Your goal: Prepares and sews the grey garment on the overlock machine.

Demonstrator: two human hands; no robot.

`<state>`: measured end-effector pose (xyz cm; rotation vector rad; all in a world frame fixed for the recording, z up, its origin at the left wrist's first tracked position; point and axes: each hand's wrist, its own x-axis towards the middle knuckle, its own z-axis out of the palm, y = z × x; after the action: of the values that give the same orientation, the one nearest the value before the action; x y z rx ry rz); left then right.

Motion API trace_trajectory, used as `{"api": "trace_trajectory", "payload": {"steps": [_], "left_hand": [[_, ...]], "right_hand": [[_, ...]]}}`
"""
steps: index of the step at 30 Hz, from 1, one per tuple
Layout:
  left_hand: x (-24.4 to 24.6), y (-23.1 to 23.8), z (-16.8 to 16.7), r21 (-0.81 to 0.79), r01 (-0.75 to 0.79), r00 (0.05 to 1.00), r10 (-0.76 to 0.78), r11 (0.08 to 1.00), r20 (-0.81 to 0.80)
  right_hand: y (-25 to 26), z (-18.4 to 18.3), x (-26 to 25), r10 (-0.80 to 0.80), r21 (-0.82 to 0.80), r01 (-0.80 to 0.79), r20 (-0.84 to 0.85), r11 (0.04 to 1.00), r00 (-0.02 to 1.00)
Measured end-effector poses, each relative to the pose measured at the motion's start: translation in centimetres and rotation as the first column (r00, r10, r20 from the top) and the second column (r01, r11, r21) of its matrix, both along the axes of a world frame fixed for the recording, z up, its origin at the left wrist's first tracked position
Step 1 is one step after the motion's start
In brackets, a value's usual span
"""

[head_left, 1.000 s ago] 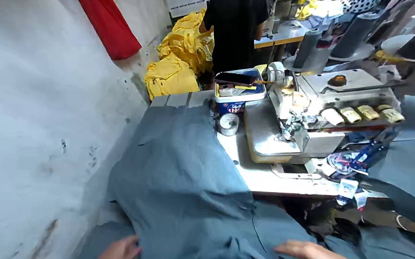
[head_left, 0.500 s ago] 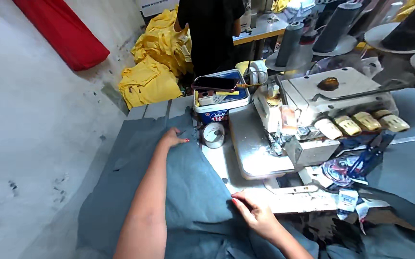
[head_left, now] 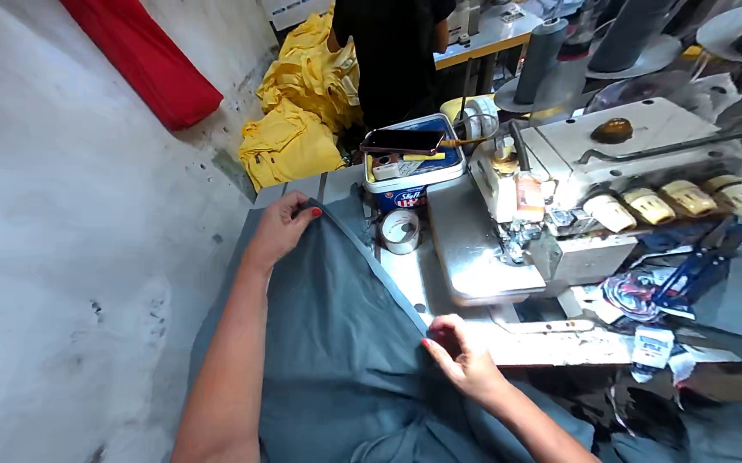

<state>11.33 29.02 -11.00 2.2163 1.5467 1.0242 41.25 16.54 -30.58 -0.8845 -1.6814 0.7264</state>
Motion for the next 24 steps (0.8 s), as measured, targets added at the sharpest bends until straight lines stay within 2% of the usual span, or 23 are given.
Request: {"api": "trace_trajectory", "payload": {"steps": [2,7,11,14,16,19,22,23,24], "left_hand": [[0.6,-2.0,2.2,0.093,0.040,0.998,-0.044,0.995,0.038],[3.0,-5.2,7.4,0.235,0.151,0.988,-0.154,0.960,-0.008],[6.0,-5.8,11.0,0.309,0.257,0.966,-0.245,0.915,-0.079],[9.4,-5.1,11.8,0.325,0.335,0.942,-0.322,0.884,-0.096],[12.0,-4.0,10.1,0.277,0.388,0.921,-0.382,0.879,-0.075],[16.7,-2.1,4.0,0.098,0.401,0.913,-0.406,0.911,0.035],[20.8,-1.3,-1.9,-0.195,0.292,0.952,-0.265,0.936,0.155],[21.6,-1.4,-3.6,-0.216,0.262,0.963,-0.239,0.941,0.126],[22.1,-1.6,-5.1,-0.154,0.239,0.971,-0.236,0.959,0.040]], "right_hand": [[0.4,1.3,-0.8,0.061,0.041,-0.059,-0.039,0.997,0.997],[1.6,6.1,-2.1,0.155,0.227,-0.138,-0.059,0.964,0.986],[1.3,7.6,-0.8,0.080,0.308,-0.045,-0.103,0.950,0.991],[-1.4,8.6,3.1,0.015,0.292,-0.001,-0.047,0.957,0.999],[-4.5,8.8,6.0,-0.059,0.191,0.049,0.048,0.980,0.997],[-8.7,7.1,9.3,-0.088,-0.086,0.095,0.086,0.992,0.992],[-11.2,4.7,10.6,-0.112,-0.385,0.139,0.092,0.912,0.989],[-11.4,4.2,10.7,-0.108,-0.471,0.137,0.089,0.871,0.990],[-11.4,3.7,10.6,-0.108,-0.529,0.137,0.085,0.838,0.991]]}}
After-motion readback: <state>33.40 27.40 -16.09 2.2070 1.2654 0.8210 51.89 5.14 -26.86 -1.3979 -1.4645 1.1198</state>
